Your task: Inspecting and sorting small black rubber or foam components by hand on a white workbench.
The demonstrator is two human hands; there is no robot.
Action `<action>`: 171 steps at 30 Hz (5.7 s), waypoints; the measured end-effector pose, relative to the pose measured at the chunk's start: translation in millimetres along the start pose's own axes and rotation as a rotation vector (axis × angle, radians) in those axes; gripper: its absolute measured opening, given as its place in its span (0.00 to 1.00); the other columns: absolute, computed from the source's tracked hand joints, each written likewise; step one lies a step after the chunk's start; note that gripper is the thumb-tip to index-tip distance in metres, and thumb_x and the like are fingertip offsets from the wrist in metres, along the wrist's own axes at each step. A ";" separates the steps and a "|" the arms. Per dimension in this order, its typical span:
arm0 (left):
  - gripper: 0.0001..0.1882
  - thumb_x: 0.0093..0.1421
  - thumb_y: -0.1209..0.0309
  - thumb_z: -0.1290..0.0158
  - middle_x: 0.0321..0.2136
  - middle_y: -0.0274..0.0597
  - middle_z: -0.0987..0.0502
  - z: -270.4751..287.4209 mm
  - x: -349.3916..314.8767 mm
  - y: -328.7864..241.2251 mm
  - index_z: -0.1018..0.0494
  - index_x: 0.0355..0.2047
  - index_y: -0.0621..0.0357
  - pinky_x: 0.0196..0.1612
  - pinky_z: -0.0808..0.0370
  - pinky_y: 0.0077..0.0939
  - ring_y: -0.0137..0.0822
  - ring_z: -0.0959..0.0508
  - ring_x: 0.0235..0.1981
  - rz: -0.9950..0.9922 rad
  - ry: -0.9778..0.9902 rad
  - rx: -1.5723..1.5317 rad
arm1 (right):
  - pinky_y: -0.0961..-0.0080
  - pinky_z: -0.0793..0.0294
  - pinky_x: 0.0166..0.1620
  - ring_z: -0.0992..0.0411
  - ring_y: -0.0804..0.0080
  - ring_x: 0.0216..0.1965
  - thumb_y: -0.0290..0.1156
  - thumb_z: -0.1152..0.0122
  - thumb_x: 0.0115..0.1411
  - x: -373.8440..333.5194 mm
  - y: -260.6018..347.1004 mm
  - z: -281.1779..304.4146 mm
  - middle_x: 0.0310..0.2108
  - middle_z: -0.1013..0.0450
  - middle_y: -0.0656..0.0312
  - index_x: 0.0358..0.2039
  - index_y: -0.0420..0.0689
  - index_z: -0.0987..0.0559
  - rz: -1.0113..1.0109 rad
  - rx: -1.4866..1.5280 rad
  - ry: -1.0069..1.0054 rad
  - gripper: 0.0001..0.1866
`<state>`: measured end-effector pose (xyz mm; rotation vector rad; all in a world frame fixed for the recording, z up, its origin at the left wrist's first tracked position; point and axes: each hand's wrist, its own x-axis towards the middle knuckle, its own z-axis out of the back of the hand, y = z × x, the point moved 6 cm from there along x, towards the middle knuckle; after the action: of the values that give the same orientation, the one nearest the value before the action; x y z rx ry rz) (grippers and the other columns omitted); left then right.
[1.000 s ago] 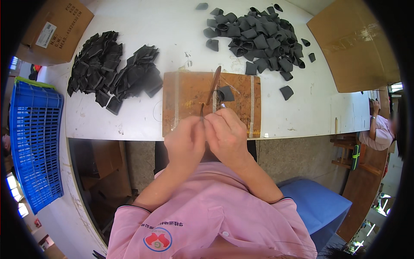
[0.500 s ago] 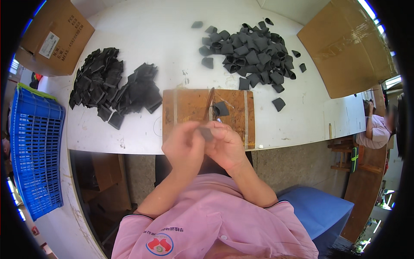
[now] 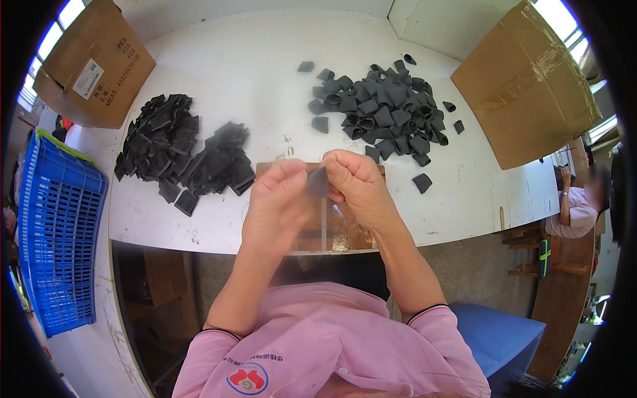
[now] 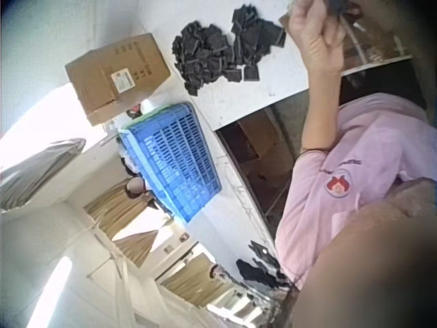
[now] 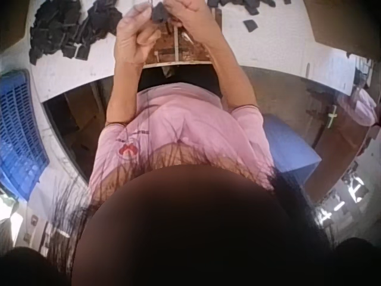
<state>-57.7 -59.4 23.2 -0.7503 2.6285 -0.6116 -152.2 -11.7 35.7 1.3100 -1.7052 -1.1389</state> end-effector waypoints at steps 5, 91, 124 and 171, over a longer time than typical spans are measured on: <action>0.19 0.48 0.83 0.53 0.35 0.39 0.29 -26.0 -7.1 -31.1 0.34 0.44 0.64 0.40 0.33 0.20 0.28 0.30 0.35 -0.640 0.001 0.672 | 0.84 0.38 0.23 0.37 0.78 0.22 0.33 0.42 0.52 -18.8 35.4 7.1 0.23 0.35 0.63 0.30 0.38 0.28 0.513 -0.655 -0.393 0.12; 0.05 0.58 0.74 0.55 0.21 0.34 0.30 17.3 -26.9 9.5 0.34 0.28 0.63 0.21 0.33 0.11 0.21 0.30 0.19 -0.283 -0.176 0.822 | 0.79 0.34 0.22 0.32 0.72 0.19 0.22 0.47 0.52 -57.2 -2.6 -14.4 0.21 0.31 0.59 0.28 0.36 0.26 0.388 -0.744 -0.409 0.04; 0.01 0.51 0.80 0.51 0.21 0.34 0.28 23.6 -28.2 4.4 0.31 0.25 0.65 0.26 0.32 0.15 0.22 0.29 0.23 -0.217 -0.168 0.950 | 0.78 0.36 0.23 0.33 0.69 0.19 0.25 0.48 0.53 -52.0 -23.1 -11.1 0.22 0.32 0.57 0.30 0.36 0.27 0.238 -0.591 -0.355 0.06; 0.09 0.52 0.83 0.54 0.32 0.40 0.28 -40.5 -6.5 -33.9 0.30 0.34 0.67 0.38 0.33 0.19 0.27 0.29 0.34 -0.713 0.215 0.962 | 0.79 0.32 0.25 0.33 0.72 0.23 0.32 0.37 0.47 -32.8 45.9 -18.6 0.27 0.34 0.60 0.34 0.38 0.29 0.676 -0.773 -0.336 0.16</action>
<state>-55.7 -69.3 75.4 -1.2712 1.7530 -2.0125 -143.8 20.7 84.8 0.0564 -1.4870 -1.4090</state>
